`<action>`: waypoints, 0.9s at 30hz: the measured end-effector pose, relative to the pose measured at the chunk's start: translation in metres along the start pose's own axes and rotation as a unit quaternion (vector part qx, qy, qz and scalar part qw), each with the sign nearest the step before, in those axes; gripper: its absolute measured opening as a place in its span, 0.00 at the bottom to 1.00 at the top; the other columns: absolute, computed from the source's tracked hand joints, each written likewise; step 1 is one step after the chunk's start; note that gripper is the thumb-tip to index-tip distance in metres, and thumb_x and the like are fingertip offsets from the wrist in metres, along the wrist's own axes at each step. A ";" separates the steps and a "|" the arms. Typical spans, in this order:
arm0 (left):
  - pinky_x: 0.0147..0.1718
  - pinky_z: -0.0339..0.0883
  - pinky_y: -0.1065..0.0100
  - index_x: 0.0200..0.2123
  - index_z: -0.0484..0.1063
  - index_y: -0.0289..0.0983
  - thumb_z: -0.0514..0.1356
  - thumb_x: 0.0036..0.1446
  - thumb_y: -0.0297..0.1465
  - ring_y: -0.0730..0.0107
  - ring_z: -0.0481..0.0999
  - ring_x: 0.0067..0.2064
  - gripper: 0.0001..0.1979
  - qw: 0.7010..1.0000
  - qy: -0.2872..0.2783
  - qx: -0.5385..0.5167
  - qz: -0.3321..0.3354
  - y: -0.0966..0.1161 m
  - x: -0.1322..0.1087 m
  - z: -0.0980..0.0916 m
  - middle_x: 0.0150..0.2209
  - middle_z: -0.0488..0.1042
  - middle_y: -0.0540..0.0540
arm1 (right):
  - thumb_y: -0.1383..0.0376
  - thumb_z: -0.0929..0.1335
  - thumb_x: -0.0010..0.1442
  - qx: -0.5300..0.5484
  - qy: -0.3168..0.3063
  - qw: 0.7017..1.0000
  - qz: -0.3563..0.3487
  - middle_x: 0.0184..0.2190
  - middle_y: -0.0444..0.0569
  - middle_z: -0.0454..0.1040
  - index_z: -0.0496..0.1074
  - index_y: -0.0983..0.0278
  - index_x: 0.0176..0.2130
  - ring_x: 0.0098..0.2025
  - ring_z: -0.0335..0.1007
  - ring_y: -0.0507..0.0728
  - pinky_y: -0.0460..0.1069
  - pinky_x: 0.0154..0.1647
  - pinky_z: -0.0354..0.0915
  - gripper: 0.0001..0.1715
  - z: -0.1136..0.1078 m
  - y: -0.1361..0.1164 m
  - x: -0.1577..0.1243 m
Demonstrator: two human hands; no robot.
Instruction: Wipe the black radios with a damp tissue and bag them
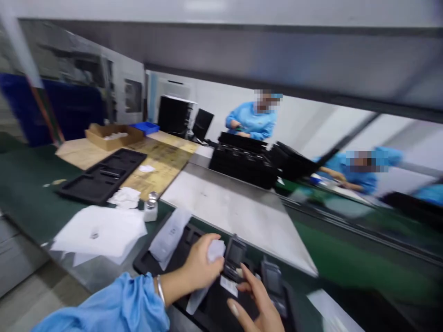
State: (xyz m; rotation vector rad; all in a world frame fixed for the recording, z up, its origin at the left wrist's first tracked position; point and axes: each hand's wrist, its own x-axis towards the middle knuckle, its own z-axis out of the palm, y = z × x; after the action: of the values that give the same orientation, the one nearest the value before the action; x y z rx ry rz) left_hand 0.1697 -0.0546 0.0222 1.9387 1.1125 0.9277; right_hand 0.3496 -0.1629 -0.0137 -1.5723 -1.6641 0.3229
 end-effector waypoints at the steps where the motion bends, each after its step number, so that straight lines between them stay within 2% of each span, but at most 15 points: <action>1: 0.51 0.68 0.67 0.49 0.71 0.37 0.55 0.55 0.23 0.66 0.74 0.49 0.18 0.999 -0.029 0.024 0.012 -0.001 0.009 0.002 0.47 0.75 0.46 | 0.50 0.67 0.61 -0.006 0.003 1.000 0.024 0.42 0.51 0.73 0.62 0.62 0.61 0.41 0.73 0.57 0.51 0.45 0.71 0.34 -0.010 0.004 -0.005; 3: 0.50 0.67 0.69 0.45 0.72 0.39 0.52 0.56 0.20 0.68 0.75 0.47 0.17 0.995 -0.073 0.066 0.027 -0.004 0.030 0.007 0.44 0.77 0.48 | 0.50 0.66 0.63 -0.008 0.015 0.997 0.079 0.39 0.50 0.73 0.65 0.63 0.59 0.39 0.73 0.57 0.51 0.44 0.70 0.31 -0.026 0.015 -0.009; 6: 0.50 0.66 0.63 0.47 0.72 0.38 0.51 0.57 0.20 0.62 0.75 0.47 0.17 0.984 -0.104 0.144 0.014 -0.009 0.060 0.019 0.43 0.77 0.44 | 0.50 0.66 0.63 -0.008 0.025 0.992 0.125 0.33 0.48 0.73 0.68 0.65 0.55 0.35 0.72 0.56 0.51 0.42 0.70 0.29 -0.045 0.033 -0.012; 9: 0.45 0.68 0.58 0.48 0.72 0.34 0.54 0.57 0.21 0.55 0.75 0.44 0.16 0.966 -0.120 0.230 -0.006 -0.012 0.082 0.027 0.40 0.76 0.38 | 0.52 0.65 0.64 -0.033 0.022 0.993 0.109 0.35 0.50 0.73 0.69 0.65 0.54 0.35 0.72 0.56 0.52 0.43 0.70 0.26 -0.057 0.045 -0.008; 11: 0.45 0.68 0.56 0.54 0.68 0.33 0.54 0.59 0.24 0.51 0.72 0.49 0.19 0.957 -0.112 0.268 0.006 -0.010 0.086 0.027 0.45 0.73 0.35 | 0.55 0.64 0.65 -0.068 0.011 0.995 0.078 0.42 0.53 0.73 0.68 0.64 0.55 0.40 0.72 0.57 0.52 0.45 0.70 0.23 -0.059 0.048 0.002; 13: 0.50 0.66 0.54 0.59 0.64 0.35 0.53 0.62 0.27 0.51 0.68 0.54 0.21 0.952 -0.102 0.288 0.032 -0.007 0.079 0.020 0.51 0.70 0.35 | 0.61 0.63 0.64 -0.129 -0.011 0.991 0.041 0.52 0.55 0.69 0.65 0.63 0.58 0.49 0.69 0.59 0.54 0.51 0.68 0.24 -0.055 0.048 0.019; 15: 0.54 0.63 0.55 0.60 0.63 0.37 0.53 0.64 0.30 0.53 0.65 0.57 0.21 0.947 -0.110 0.295 0.069 -0.008 0.061 0.012 0.54 0.69 0.38 | 0.70 0.63 0.59 -0.217 -0.054 0.975 -0.001 0.59 0.56 0.64 0.61 0.62 0.63 0.58 0.62 0.62 0.57 0.59 0.62 0.32 -0.047 0.046 0.043; 18: 0.58 0.60 0.52 0.63 0.60 0.39 0.59 0.60 0.34 0.51 0.62 0.60 0.28 0.931 -0.156 0.297 0.142 -0.021 0.024 0.003 0.60 0.65 0.39 | 0.79 0.64 0.47 -0.342 -0.155 0.923 -0.080 0.64 0.56 0.57 0.55 0.59 0.67 0.61 0.57 0.67 0.64 0.61 0.57 0.50 -0.030 0.041 0.084; 21: 0.60 0.54 0.41 0.63 0.60 0.44 0.60 0.59 0.37 0.43 0.56 0.64 0.29 0.908 -0.202 0.317 0.184 -0.039 -0.005 -0.003 0.65 0.61 0.43 | 0.80 0.65 0.44 -0.411 -0.238 0.864 -0.167 0.66 0.55 0.55 0.57 0.56 0.66 0.61 0.56 0.70 0.70 0.59 0.55 0.53 -0.014 0.039 0.114; 24: 0.59 0.50 0.34 0.59 0.66 0.46 0.54 0.64 0.40 0.40 0.52 0.67 0.21 0.892 -0.200 0.349 0.206 -0.046 -0.020 -0.010 0.64 0.63 0.45 | 0.80 0.65 0.43 -0.450 -0.252 0.821 -0.246 0.65 0.53 0.59 0.62 0.55 0.63 0.59 0.59 0.71 0.71 0.58 0.56 0.50 -0.007 0.050 0.122; 27: 0.56 0.51 0.30 0.54 0.71 0.42 0.53 0.64 0.39 0.35 0.54 0.65 0.18 0.874 -0.167 0.395 0.228 -0.043 -0.027 -0.013 0.61 0.67 0.42 | 0.82 0.64 0.42 -0.455 -0.205 0.800 -0.332 0.58 0.52 0.69 0.69 0.53 0.57 0.53 0.66 0.69 0.68 0.52 0.63 0.46 -0.009 0.081 0.119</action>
State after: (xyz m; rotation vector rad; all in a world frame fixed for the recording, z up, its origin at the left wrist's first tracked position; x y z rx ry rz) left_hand 0.1322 -0.0595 -0.0133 2.9879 0.9021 0.3110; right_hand 0.4253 -0.0407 -0.0182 -1.4189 -2.8459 -0.6613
